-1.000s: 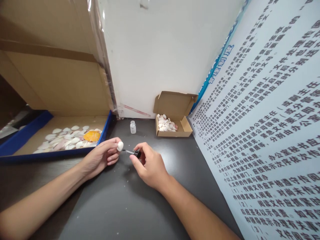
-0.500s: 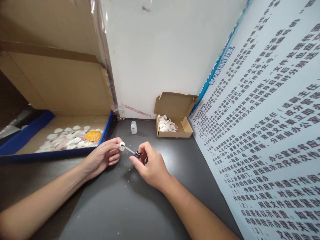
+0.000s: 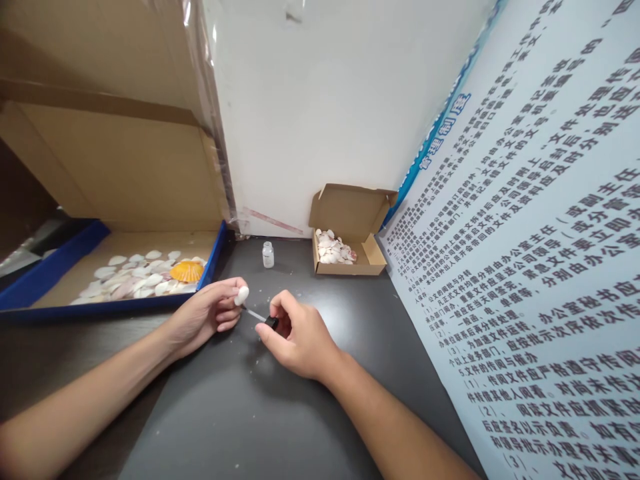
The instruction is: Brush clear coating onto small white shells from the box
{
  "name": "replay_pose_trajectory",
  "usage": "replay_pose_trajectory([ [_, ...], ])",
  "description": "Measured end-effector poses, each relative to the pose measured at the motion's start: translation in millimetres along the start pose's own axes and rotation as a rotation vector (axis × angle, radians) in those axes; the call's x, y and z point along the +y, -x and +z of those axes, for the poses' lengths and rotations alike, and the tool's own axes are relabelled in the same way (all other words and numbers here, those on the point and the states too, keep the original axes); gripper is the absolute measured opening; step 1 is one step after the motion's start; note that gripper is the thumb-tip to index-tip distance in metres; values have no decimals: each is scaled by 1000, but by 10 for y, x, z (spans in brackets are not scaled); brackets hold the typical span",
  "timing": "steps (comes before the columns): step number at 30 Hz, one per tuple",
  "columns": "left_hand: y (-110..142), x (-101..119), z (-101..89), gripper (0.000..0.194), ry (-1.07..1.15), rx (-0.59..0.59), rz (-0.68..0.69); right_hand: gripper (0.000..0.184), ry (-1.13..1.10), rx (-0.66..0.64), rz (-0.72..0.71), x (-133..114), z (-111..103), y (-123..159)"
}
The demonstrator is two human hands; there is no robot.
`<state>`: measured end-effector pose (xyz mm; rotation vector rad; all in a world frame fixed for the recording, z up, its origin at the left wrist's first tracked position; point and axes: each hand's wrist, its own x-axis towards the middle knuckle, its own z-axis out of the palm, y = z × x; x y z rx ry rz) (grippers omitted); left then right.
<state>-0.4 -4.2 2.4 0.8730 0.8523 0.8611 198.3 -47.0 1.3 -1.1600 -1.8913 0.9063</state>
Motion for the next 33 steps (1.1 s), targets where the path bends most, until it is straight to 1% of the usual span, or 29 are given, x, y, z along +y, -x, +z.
replay_pose_trajectory([
  [2, 1, 0, 2, 17, -10, -10, 11, 23, -13, 3, -7, -11, -12, -5],
  [6, 6, 0, 18, 15, -74, -17, 20, 23, -39, 102, -33, -9, -27, -7],
  [7, 6, -2, 22, 15, -93, -15, 19, 23, -31, 99, -32, -6, -29, -5],
  [10, 3, -6, 25, 16, -126, -10, 26, 22, 9, 14, -15, -2, -37, 2],
  [12, 0, -9, 22, 16, -129, -6, 30, 22, 13, -12, -13, -7, -42, 3],
  [14, -3, -9, 19, 16, -129, -7, 30, 23, -4, 31, -30, -12, -44, -3],
  [16, -3, -7, 19, 15, -131, -7, 29, 23, -25, 103, -48, -15, -39, -10],
  [18, -2, -3, 22, 15, -134, -8, 27, 23, -28, 123, -50, -13, -29, -15],
  [22, 0, -4, 22, 16, -135, 6, 18, 21, 21, -21, -29, -13, -12, -2],
  [23, 0, -6, 19, 17, -135, 10, 17, 21, 23, -35, -29, -15, -10, 2],
  [24, -1, -9, 16, 17, -133, 12, 14, 21, 17, -23, -35, -18, -8, 6],
  [28, -1, -15, 6, 16, -117, -1, 0, 21, -11, 140, -55, -17, -2, 5],
  [29, 0, -14, 7, 16, -113, -3, -1, 20, -2, 140, -53, -14, -2, 1],
  [32, 0, -8, 13, 15, -109, -2, 1, 18, 46, 33, -45, -9, -13, -10],
  [33, -1, -6, 15, 15, -108, -2, 1, 18, 54, 23, -47, -11, -21, -13],
])
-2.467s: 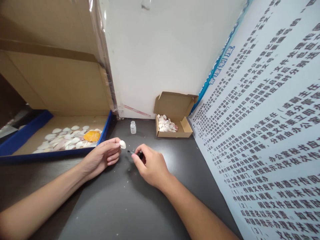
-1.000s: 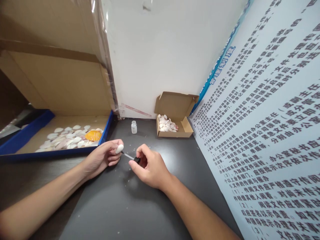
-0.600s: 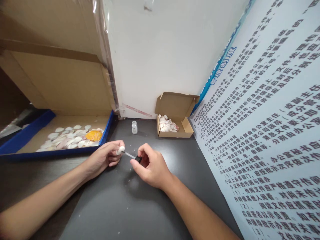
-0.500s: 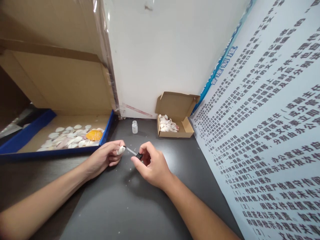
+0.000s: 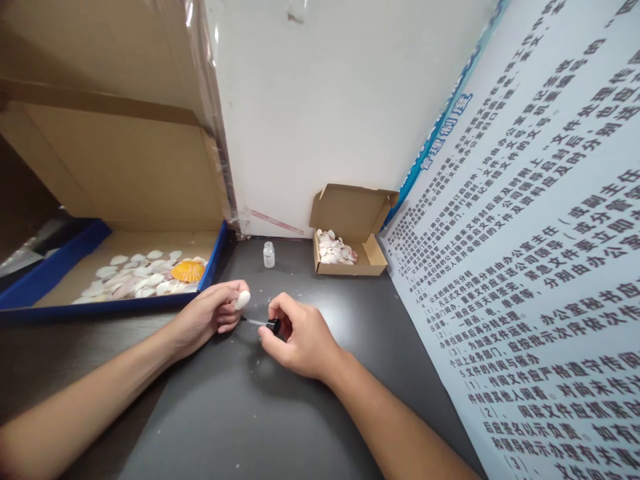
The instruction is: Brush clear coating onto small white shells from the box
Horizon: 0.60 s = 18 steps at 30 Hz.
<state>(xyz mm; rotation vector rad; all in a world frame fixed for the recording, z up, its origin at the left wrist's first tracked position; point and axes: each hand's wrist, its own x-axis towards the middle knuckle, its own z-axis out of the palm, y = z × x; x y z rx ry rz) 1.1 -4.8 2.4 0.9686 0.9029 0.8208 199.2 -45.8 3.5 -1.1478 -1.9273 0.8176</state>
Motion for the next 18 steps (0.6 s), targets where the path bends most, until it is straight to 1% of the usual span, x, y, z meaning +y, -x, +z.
replay_pose_trajectory([
  [1, -2, 1, 1, 15, 0, -2, -1, 18, 1, 22, -4, -3, -9, -3],
  [4, -7, 0, 1, 14, -4, -14, -4, 19, -27, 183, -17, -10, -28, -7],
  [5, -6, -1, -1, 14, -7, -18, -5, 19, -31, 204, -17, -10, -29, -6],
  [6, -5, -2, -3, 14, -10, -20, -6, 19, -27, 194, -15, -8, -27, -5],
  [10, 2, -8, -12, 17, -35, -15, -10, 18, 14, 21, -6, -1, -5, 7],
  [11, 1, -10, -15, 18, -40, -14, -8, 18, 12, 21, -10, -3, 1, 10],
  [15, -2, -17, -20, 19, -42, -31, -3, 19, -15, 163, -21, -16, 17, 11],
  [16, -1, -15, -19, 19, -41, -32, -4, 19, -11, 159, -22, -19, 20, 12],
  [18, 3, -10, -15, 19, -41, -25, -9, 18, 5, 86, -23, -22, 23, 14],
])
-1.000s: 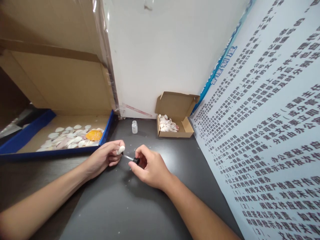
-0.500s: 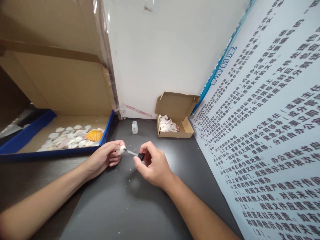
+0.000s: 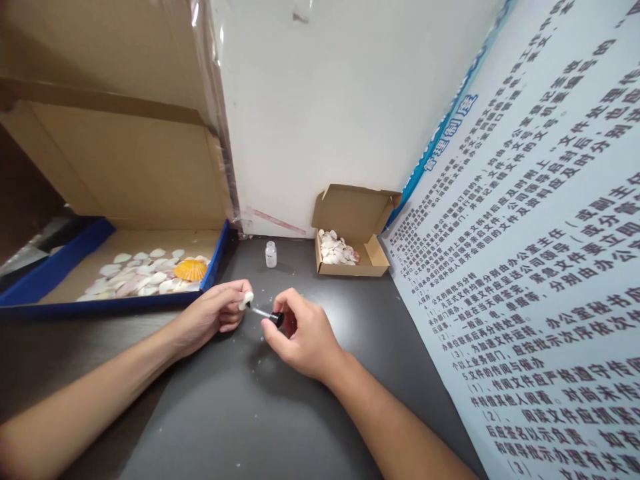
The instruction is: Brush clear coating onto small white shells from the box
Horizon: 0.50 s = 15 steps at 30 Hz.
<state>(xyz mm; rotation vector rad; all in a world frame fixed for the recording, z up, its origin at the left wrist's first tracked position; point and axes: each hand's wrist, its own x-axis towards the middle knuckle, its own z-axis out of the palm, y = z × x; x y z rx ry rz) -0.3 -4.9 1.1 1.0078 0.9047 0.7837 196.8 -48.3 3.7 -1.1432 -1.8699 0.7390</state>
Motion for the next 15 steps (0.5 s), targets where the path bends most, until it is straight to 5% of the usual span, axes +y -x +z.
replay_pose_trajectory([
  [2, 5, 4, 4, 19, 2, 11, -5, 18, 5, -52, -3, -4, 0, 4],
  [7, -2, 2, 10, 18, 18, 24, 16, 19, 22, 72, -24, -12, 4, 14],
  [11, -5, 3, 15, 20, 20, 44, 34, 17, 75, -71, -46, -4, 18, 26],
  [15, 2, 6, 16, 20, 44, 38, 40, 17, 64, 66, -37, 7, 25, 32],
])
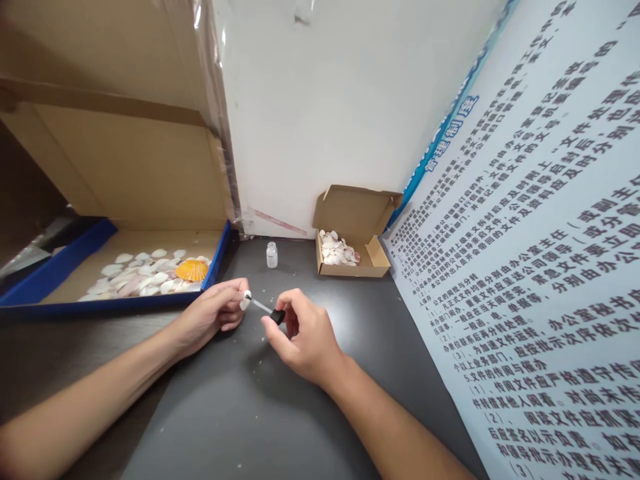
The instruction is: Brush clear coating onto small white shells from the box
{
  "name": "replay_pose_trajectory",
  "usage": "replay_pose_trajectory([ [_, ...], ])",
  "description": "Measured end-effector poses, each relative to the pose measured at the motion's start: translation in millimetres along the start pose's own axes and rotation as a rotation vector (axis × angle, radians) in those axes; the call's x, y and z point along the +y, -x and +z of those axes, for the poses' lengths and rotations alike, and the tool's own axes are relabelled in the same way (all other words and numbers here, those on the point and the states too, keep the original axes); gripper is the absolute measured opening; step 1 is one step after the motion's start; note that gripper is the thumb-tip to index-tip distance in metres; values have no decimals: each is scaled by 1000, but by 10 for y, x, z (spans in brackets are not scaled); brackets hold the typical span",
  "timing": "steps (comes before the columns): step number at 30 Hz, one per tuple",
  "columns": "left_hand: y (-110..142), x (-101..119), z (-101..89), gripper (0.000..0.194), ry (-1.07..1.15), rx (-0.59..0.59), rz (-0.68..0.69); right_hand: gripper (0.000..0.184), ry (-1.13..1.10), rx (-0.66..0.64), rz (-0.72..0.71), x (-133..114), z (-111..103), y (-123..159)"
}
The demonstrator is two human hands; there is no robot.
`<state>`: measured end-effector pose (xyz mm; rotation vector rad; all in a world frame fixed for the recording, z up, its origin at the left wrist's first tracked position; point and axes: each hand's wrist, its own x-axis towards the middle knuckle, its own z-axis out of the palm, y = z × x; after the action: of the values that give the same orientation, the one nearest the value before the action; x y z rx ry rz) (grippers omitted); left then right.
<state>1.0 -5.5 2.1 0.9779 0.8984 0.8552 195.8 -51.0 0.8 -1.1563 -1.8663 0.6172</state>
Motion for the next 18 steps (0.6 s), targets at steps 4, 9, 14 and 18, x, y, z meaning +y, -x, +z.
replay_pose_trajectory([
  [4, 4, 7, 5, 24, -1, 4, 4, 16, 37, -123, 5, 3, -5, -3],
  [9, 8, 16, 15, 25, 5, 1, 0, 17, -18, -62, -8, -3, 0, -3],
  [14, 9, 17, 22, 21, 15, 10, 9, 16, -4, -144, 43, 5, 7, -8],
  [18, 6, 11, 23, 21, 24, 10, 22, 17, -45, -53, 37, 2, -3, -21],
])
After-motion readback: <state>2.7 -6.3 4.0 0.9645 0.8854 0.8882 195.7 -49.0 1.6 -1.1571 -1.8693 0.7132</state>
